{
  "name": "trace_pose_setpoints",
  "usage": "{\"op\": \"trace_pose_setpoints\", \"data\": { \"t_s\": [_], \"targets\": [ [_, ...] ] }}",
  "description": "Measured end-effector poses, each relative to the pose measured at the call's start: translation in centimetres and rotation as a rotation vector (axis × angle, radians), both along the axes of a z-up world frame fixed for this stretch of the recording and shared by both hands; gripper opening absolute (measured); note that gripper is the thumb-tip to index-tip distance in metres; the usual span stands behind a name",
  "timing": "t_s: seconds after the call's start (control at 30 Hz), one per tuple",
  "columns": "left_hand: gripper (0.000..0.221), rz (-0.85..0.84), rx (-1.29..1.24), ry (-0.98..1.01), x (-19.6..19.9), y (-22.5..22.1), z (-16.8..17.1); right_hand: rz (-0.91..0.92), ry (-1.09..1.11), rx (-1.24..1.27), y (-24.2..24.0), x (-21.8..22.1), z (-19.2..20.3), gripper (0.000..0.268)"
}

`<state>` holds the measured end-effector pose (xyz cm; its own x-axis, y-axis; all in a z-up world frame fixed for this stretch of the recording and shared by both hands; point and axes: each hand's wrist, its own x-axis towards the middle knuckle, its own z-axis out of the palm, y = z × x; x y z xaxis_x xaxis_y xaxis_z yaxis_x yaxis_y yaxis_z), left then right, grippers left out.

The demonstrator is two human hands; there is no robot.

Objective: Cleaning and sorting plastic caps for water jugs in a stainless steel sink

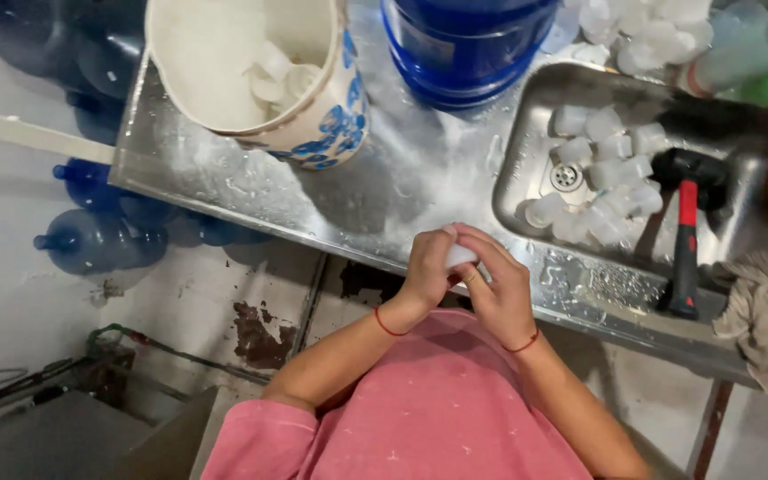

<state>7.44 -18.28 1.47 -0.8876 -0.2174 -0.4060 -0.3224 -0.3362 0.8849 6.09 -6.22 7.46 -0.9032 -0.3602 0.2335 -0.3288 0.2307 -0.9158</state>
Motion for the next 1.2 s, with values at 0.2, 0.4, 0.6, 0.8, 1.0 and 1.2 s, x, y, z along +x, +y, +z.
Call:
{"op": "trace_pose_setpoints", "data": {
  "t_s": [0.2, 0.4, 0.6, 0.8, 1.0, 1.2],
  "targets": [
    [0.044, 0.095, -0.589, 0.858, -2.3, -9.0, 13.9, 0.108, 0.096, -0.204, -0.3, -0.6, 0.1, 0.07],
    [0.055, 0.423, -1.221, 0.985, -6.5, -19.7, 18.6, -0.174, -0.234, 0.007, 5.5, 1.1, -4.3, 0.046],
    [0.066, 0.315, -1.752, 0.531, -10.0, -16.5, 15.3, -0.337, -0.521, 0.256, 11.7, 4.9, -6.4, 0.04],
    [0.016, -0.255, -1.277, 0.933, -14.6, 0.0, 1.7, -0.544, -0.593, 0.118, 15.7, 7.8, -5.7, 0.034],
    [0.063, -0.938, -1.396, 0.505, -20.7, 11.2, -12.8, -0.741, -0.59, 0.113, 21.6, 11.2, -4.6, 0.037],
    [0.084, -0.965, -1.062, -0.347, -26.4, 15.8, -18.7, -0.979, -0.712, 0.032, 28.6, 11.6, -4.2, 0.039]
  ]
}}
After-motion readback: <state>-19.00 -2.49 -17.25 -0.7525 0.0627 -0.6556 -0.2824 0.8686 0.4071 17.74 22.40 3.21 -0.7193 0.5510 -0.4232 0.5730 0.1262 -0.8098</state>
